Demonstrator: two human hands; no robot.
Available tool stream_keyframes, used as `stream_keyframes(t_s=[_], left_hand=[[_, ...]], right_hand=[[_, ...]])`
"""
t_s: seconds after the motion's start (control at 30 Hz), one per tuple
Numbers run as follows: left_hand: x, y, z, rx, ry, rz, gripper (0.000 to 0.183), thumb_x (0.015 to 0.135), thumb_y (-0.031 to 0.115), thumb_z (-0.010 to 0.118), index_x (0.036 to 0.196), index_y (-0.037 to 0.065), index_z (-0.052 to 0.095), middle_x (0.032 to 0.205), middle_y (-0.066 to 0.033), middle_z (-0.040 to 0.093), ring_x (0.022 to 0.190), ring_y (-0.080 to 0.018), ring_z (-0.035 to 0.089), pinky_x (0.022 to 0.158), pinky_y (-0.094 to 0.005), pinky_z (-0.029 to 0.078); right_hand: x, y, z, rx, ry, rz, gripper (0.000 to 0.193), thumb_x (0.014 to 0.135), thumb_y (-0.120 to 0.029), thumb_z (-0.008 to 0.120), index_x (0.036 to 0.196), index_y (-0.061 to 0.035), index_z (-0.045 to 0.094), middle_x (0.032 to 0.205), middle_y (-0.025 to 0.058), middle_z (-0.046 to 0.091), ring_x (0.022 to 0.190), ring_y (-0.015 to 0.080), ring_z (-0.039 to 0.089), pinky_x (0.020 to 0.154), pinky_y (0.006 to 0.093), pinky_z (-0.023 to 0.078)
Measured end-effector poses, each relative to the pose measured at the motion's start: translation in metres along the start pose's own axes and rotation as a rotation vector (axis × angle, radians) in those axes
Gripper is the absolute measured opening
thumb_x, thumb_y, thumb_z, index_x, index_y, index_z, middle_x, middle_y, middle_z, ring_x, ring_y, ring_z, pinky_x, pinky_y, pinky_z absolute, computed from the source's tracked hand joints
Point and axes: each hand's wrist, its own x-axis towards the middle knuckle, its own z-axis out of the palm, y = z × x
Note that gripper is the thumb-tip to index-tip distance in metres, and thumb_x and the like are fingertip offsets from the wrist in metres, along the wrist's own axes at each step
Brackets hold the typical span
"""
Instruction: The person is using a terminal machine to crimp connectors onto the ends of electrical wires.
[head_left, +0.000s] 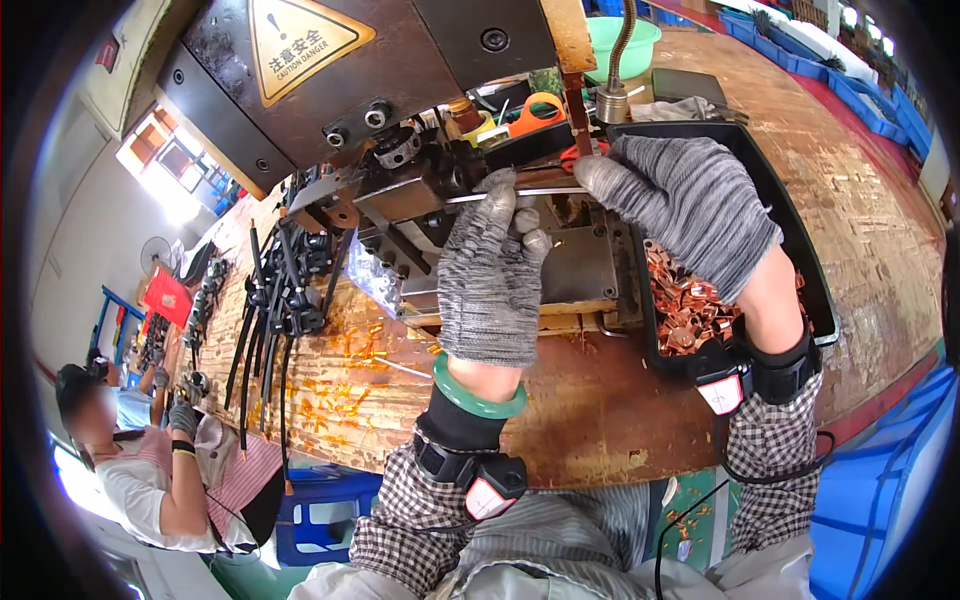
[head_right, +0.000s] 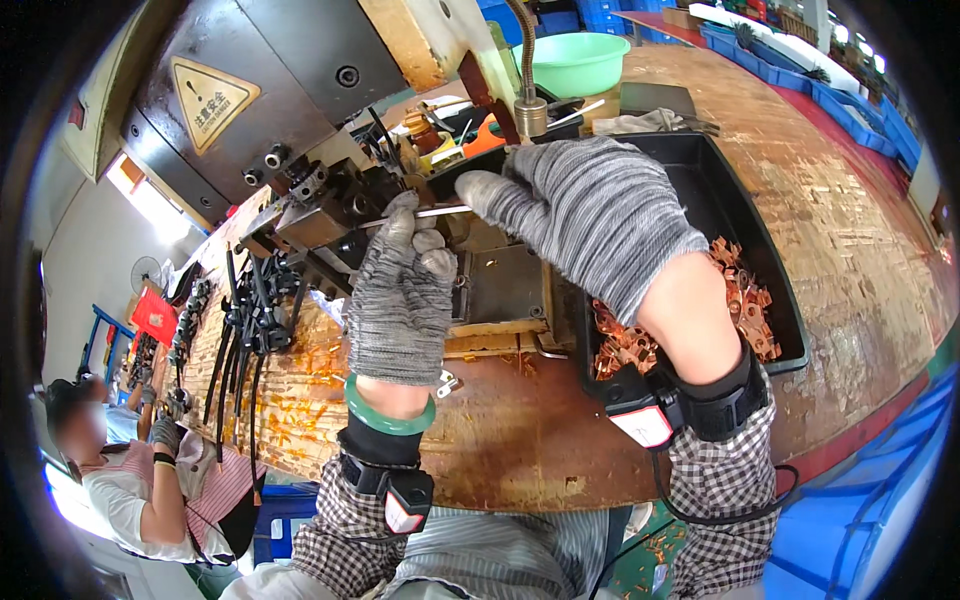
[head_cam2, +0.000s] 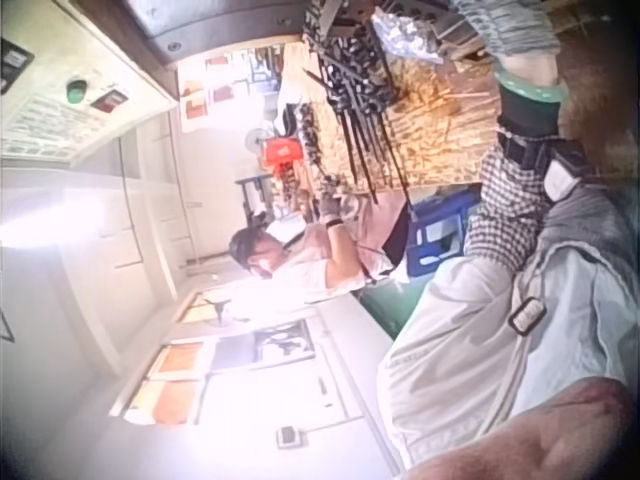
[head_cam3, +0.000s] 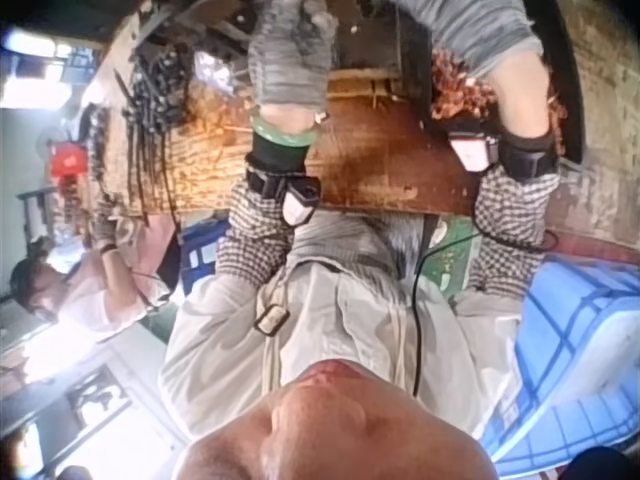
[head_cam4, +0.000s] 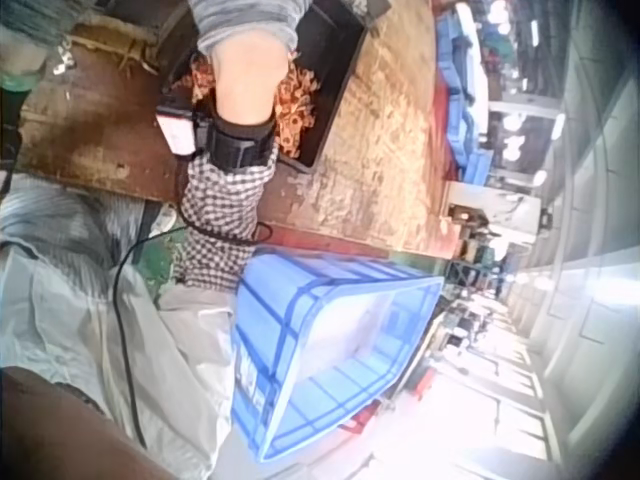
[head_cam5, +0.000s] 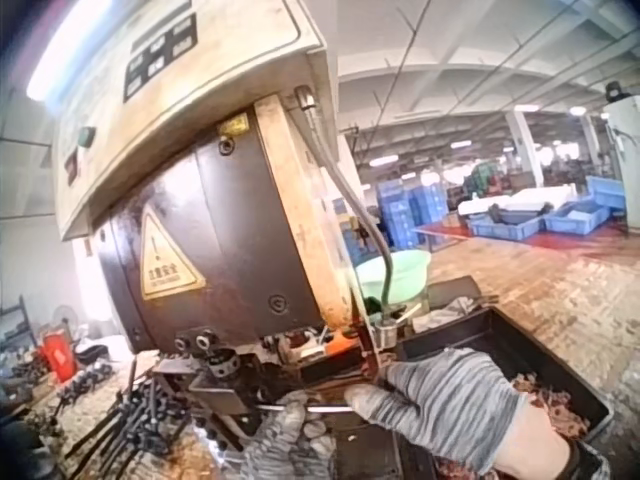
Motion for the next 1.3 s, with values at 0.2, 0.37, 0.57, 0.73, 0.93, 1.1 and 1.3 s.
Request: stream_keyframes(t_s=[0.2,0.37,0.57,0.73,0.93,1.1,1.3], left_hand=[[0.000,0.001,-0.001,-0.050,-0.054,0.017,0.021,0.085,0.010,0.056,0.104,0.002,0.055,0.084,-0.0031,0.057,0.075,-0.0097,0.054,0.064,-0.0208,0.046],[0.000,0.001,0.006,-0.113,0.006,-0.037,0.021,0.084,0.012,0.056,0.104,0.004,0.056,0.084,-0.0014,0.058,0.075,-0.0098,0.054,0.064,-0.0213,0.047],[0.003,0.002,-0.003,-0.031,-0.016,0.003,0.022,0.084,0.013,0.057,0.105,0.006,0.056,0.081,0.0008,0.056,0.076,-0.0085,0.054,0.066,-0.0200,0.047],[0.004,0.000,-0.006,-0.033,-0.085,0.006,0.025,0.085,0.010,0.055,0.109,0.005,0.054,0.091,-0.0021,0.059,0.079,-0.0088,0.055,0.068,-0.0199,0.048],[0.005,0.002,-0.003,-0.058,-0.085,0.010,0.026,0.085,0.008,0.053,0.111,0.006,0.053,0.100,-0.0045,0.059,0.083,-0.0107,0.056,0.071,-0.0212,0.048],[0.003,0.002,-0.004,-0.083,-0.071,-0.005,0.024,0.086,0.012,0.053,0.109,0.006,0.054,0.097,-0.0044,0.060,0.084,-0.0120,0.057,0.071,-0.0224,0.049],[0.006,-0.002,-0.008,-0.053,-0.069,-0.027,0.023,0.086,0.018,0.054,0.105,0.006,0.056,0.087,-0.0018,0.060,0.078,-0.0107,0.056,0.065,-0.0229,0.047]], right_hand=[[0.008,-0.014,-0.014,0.567,-0.255,0.423,0.023,0.082,-0.020,0.058,0.082,0.0019,0.061,0.060,0.0069,0.056,0.057,0.0138,0.057,0.055,0.0291,0.046],[-0.001,0.004,-0.001,0.243,0.102,-0.133,0.020,0.077,-0.017,0.063,0.089,-0.0013,0.064,0.067,0.0080,0.060,0.063,0.0153,0.060,0.062,0.0279,0.049],[0.000,-0.011,-0.022,0.434,-0.124,-0.062,0.029,0.073,-0.019,0.068,0.096,-0.0023,0.062,0.075,0.0089,0.062,0.068,0.0149,0.060,0.065,0.0271,0.048],[-0.001,-0.006,-0.011,0.329,-0.234,0.085,0.029,0.077,-0.025,0.064,0.091,0.0003,0.061,0.067,0.0084,0.060,0.057,0.0125,0.058,0.055,0.0255,0.046],[0.001,-0.008,0.000,0.437,-0.194,0.097,0.027,0.082,-0.025,0.059,0.085,0.0024,0.061,0.061,0.0090,0.059,0.048,0.0124,0.055,0.051,0.0248,0.046],[0.000,-0.003,0.004,0.197,0.009,-0.095,0.020,0.083,-0.019,0.057,0.091,-0.0028,0.063,0.069,0.0060,0.062,0.061,0.0154,0.059,0.061,0.0285,0.048],[-0.002,-0.014,0.003,0.181,0.139,-0.116,0.029,0.081,-0.012,0.057,0.110,-0.0090,0.058,0.076,0.0094,0.062,0.068,0.0177,0.060,0.066,0.0289,0.047]])
